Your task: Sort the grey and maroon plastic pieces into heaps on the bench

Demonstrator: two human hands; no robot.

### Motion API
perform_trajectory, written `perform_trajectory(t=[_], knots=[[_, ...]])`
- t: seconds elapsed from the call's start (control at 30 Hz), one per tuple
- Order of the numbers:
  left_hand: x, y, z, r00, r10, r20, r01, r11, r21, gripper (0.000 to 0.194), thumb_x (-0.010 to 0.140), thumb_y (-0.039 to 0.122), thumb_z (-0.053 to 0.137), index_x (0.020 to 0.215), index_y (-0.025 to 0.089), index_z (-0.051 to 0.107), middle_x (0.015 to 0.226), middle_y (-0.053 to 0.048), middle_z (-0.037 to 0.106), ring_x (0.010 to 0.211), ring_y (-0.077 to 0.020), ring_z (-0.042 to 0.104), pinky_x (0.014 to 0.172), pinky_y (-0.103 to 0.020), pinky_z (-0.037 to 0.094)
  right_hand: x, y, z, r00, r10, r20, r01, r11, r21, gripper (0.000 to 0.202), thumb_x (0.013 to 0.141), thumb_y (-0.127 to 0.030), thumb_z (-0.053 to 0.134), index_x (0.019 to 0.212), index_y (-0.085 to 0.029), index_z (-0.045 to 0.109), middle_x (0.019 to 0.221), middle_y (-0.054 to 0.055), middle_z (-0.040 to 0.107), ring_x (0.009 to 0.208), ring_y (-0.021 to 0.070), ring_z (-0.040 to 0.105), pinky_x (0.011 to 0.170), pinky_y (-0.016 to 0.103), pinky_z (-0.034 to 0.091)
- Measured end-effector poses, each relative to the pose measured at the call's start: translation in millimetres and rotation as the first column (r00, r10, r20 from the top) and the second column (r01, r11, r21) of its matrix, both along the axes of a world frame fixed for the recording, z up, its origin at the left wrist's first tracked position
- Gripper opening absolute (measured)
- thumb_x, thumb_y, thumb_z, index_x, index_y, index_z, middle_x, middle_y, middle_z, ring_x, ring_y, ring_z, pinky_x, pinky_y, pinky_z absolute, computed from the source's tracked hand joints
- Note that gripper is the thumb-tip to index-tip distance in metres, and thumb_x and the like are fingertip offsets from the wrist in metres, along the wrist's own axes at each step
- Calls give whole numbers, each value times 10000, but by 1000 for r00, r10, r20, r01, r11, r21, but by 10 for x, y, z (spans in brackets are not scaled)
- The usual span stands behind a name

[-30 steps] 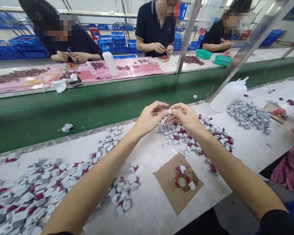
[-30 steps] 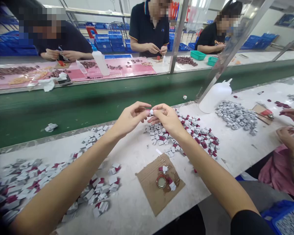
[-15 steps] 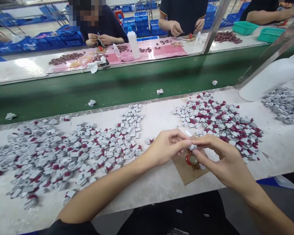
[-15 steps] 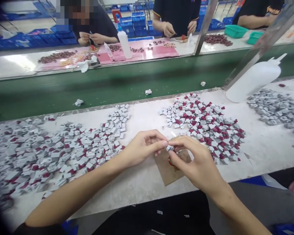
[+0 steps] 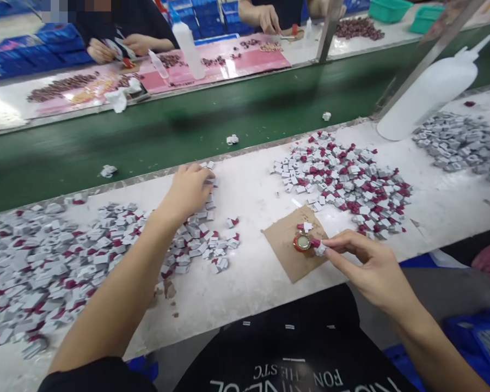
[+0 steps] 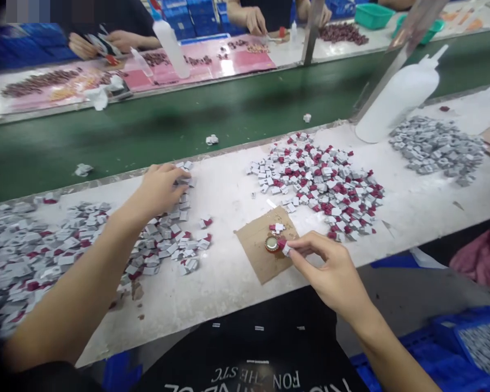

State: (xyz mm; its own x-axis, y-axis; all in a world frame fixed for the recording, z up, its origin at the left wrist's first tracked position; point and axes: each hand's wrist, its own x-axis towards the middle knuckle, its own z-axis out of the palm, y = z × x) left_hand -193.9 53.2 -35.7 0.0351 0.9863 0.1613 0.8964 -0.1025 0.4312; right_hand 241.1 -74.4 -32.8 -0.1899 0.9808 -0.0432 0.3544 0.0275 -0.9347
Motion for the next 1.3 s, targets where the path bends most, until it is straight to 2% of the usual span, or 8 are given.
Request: perform_trajectory(t=[0.2, 0.37, 0.5, 0.67, 0.9, 1.0, 1.1, 1.3], knots=[[101, -21, 143, 988, 71, 138, -71, 997, -6, 347, 828, 631, 781, 966, 317, 831, 913, -53, 747, 1069, -345, 773, 972, -502, 537, -86, -3, -5, 1000, 11, -15, -12, 999, -40, 136, 1048, -422, 817, 1067, -309, 889, 1078, 56, 878, 1018, 288, 839, 871, 405, 696], [643, -286, 274, 979, 10, 206, 17, 991, -130, 194, 968, 344, 720, 1106, 252, 819, 1115, -82, 772, 963, -274, 758, 929, -452, 615, -151, 26, -9, 999, -3, -34, 1, 997, -81, 130, 1018, -411, 820, 1005, -304, 892, 1069, 55, 894, 980, 292, 852, 834, 414, 700], [1046, -457, 133, 965, -172, 199, 209, 960, -185, 212, 993, 180, 655, 1117, 221, 822, 1181, -93, 717, 882, -221, 726, 907, -423, 642, -181, 55, 6, 999, -18, -42, 13, 995, -96, 127, 998, -414, 830, 984, -307, 898, 1024, 46, 898, 923, 279, 852, 809, 407, 700], [1202, -507, -105, 937, -273, 217, 309, 938, -157, 231, 1033, 138, 613, 1142, 191, 809, 1168, -110, 724, 1006, -252, 746, 979, -431, 644, -175, 62, -18, 998, -19, -59, 14, 996, -91, 139, 998, -420, 834, 969, -298, 896, 1038, 59, 902, 926, 287, 854, 805, 416, 702], [1263, -626, -170, 930, -191, 315, 241, 962, -129, 363, 985, 88, 645, 1317, 207, 732, 1206, -86, 807, 1028, -245, 776, 999, -425, 652, -146, 49, -66, 992, -42, -116, 32, 996, -88, 134, 1014, -436, 860, 1023, -312, 911, 1084, 62, 897, 959, 282, 853, 806, 403, 709], [1290, -637, -141, 915, -99, 390, 176, 971, -165, 245, 970, 155, 714, 1205, 214, 747, 1169, -73, 833, 1007, -248, 792, 1009, -441, 659, -149, 89, -65, 981, -79, -180, 72, 996, -48, 86, 998, -403, 892, 1022, -324, 917, 1029, 45, 891, 939, 262, 847, 816, 385, 709], [1354, -621, -30, 838, -103, 536, 220, 963, -158, 161, 963, 223, 760, 1124, 227, 756, 1183, -68, 838, 1104, -257, 803, 1089, -455, 648, -186, 188, -65, 945, -106, -311, 94, 994, -51, 64, 973, -376, 926, 1016, -329, 916, 992, 33, 882, 917, 243, 846, 819, 367, 715], [1578, -597, 273, 544, -48, 838, 345, 923, -171, 455, 893, 300, 912, 1288, 234, 697, 1171, -71, 849, 1065, -233, 827, 971, -374, 696, -391, 453, -25, 807, -188, -560, 141, 982, -127, 228, 880, -471, 1005, 984, -315, 877, 998, 15, 855, 937, 231, 832, 906, 414, 733]])
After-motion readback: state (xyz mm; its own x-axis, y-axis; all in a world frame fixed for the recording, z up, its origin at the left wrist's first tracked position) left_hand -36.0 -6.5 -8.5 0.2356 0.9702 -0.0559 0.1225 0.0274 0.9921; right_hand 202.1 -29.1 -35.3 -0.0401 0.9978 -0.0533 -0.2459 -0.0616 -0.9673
